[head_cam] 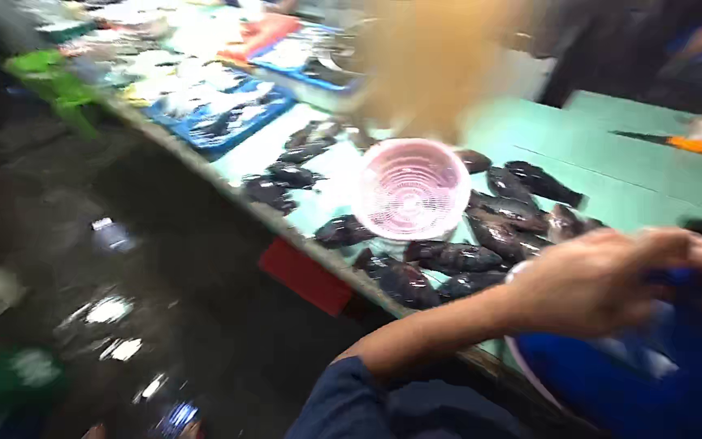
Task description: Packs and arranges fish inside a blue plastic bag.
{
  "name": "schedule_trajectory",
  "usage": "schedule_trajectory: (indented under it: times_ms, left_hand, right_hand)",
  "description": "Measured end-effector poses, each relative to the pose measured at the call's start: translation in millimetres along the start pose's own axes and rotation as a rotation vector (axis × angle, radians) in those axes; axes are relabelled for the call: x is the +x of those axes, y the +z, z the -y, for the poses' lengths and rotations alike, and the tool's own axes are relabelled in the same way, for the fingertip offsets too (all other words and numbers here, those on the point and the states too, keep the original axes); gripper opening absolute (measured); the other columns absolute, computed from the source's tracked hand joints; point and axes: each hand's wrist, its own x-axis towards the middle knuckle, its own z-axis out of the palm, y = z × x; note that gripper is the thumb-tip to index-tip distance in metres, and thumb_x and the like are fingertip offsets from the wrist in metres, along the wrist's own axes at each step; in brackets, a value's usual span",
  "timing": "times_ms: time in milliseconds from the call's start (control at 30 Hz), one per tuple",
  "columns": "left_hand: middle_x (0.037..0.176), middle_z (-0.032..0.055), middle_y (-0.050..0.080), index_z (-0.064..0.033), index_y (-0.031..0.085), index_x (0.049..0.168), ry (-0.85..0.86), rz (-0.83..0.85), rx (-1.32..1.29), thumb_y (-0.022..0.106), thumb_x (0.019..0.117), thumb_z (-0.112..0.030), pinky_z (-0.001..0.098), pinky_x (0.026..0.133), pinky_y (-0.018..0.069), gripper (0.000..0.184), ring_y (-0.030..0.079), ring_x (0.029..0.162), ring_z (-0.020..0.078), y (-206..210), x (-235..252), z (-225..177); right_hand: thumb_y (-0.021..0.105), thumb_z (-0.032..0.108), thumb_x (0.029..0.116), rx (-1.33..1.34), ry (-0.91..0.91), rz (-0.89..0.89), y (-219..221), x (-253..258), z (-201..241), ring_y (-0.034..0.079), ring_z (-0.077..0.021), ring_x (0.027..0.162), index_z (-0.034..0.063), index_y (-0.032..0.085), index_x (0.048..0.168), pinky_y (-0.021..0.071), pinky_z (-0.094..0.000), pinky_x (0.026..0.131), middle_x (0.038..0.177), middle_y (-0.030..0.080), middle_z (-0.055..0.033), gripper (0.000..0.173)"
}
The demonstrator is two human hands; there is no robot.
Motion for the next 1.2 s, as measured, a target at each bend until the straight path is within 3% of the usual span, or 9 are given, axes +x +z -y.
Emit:
schedule_trajectory:
  times_ms: [133,200,267,367,467,700,867,967,1200]
  left_hand:
    - [0.146,0.013,0.055,-0.0001,0.04,0.153,-0.013,0.231,-0.094,0.068,0.0949,-0.022,0.0487,0.118,0.0391,0.068,0.048,0.139,0.0262,20,9,40]
    - [0.112,0.0128,0.067,0.0005,0.068,0.119,-0.016,0.233,-0.172,0.061,0.0987,-0.009,0.0448,0.1,0.0498,0.023,0.061,0.111,0.026,45,10,50]
    - [0.104,0.0112,0.064,-0.001,0.07,0.102,-0.017,0.207,-0.299,0.052,0.0969,-0.006,0.0395,0.092,0.0505,0.019,0.06,0.103,0.0223,60,8,55]
    - [0.129,0.0179,0.059,-0.002,0.074,0.102,-0.011,0.234,-0.477,0.06,0.0931,-0.003,0.0412,0.108,0.046,0.016,0.055,0.125,0.0243,75,7,56]
    - [0.101,0.0104,0.071,-0.0008,0.074,0.099,-0.004,0.263,-0.533,0.063,0.0903,0.001,0.0361,0.096,0.0501,0.015,0.065,0.101,0.0142,85,9,57]
    - [0.1,0.0066,0.075,-0.0042,0.074,0.112,-0.026,0.329,-0.384,0.061,0.0986,-0.003,0.0378,0.092,0.0536,0.019,0.069,0.095,0.0117,93,19,45]
    - [0.11,0.0051,0.073,-0.0036,0.068,0.127,-0.17,0.488,-0.473,0.056,0.1005,-0.006,0.0313,0.089,0.0577,0.029,0.069,0.097,0.0071,83,27,42]
    - [0.108,0.0082,0.074,-0.0064,0.061,0.141,-0.05,0.4,-0.097,0.062,0.0847,-0.005,0.0401,0.085,0.0572,0.056,0.07,0.095,0.0165,83,22,37]
    - [0.103,0.0135,0.076,-0.0053,0.075,0.121,0.204,0.053,0.414,0.064,0.0936,-0.007,0.0386,0.084,0.057,0.029,0.071,0.092,0.0284,105,5,53]
  right_hand:
    - [0.071,0.004,0.0826,-0.024,0.096,-0.095,-21,9,15,0.066,-0.0114,0.075,0.0139,0.075,0.097,0.0574,-0.0371,0.067,0.089,0.071,0.0009,0.018]
    - [0.068,-0.003,0.0824,-0.018,0.179,-0.014,-38,14,20,0.067,-0.0122,0.075,0.016,0.074,0.099,0.0579,-0.0384,0.067,0.088,0.071,0.0015,0.026]
    - [0.067,-0.006,0.0845,-0.142,0.234,-0.031,-50,19,24,0.069,-0.0186,0.078,0.0132,0.073,0.101,0.0586,-0.0462,0.071,0.089,0.072,-0.0024,0.026]
    - [0.071,-0.008,0.0787,-0.26,0.219,-0.109,-34,34,29,0.069,-0.0288,0.084,0.0055,0.072,0.099,0.0566,-0.0545,0.076,0.09,0.071,-0.0108,0.024]
    - [0.083,0.002,0.0675,-0.286,0.217,-0.119,-10,44,35,0.066,-0.0277,0.081,0.008,0.068,0.095,0.0551,-0.0505,0.071,0.085,0.066,-0.0085,0.031]
    - [0.068,0.013,0.0908,0.092,0.072,-0.144,-29,-27,15,0.069,-0.0083,0.095,0.0107,0.065,0.121,0.0635,-0.0278,0.081,0.113,0.067,-0.0024,0.03]
    - [0.059,0.01,0.0981,-0.399,-0.206,-0.232,1,-57,-11,0.068,-0.0312,0.094,0.007,0.074,0.106,0.0561,-0.0431,0.082,0.103,0.073,-0.0139,0.018]
    - [0.055,0.011,0.1022,-0.308,-0.145,-0.295,7,-54,-18,0.069,-0.0247,0.1,0.0078,0.076,0.106,0.0564,-0.0399,0.089,0.107,0.074,-0.0094,0.021]
    - [0.054,0.008,0.1029,-0.026,0.335,-0.204,15,-32,-44,0.069,-0.0218,0.088,0.009,0.073,0.104,0.0541,-0.0477,0.081,0.094,0.073,-0.0086,0.019]
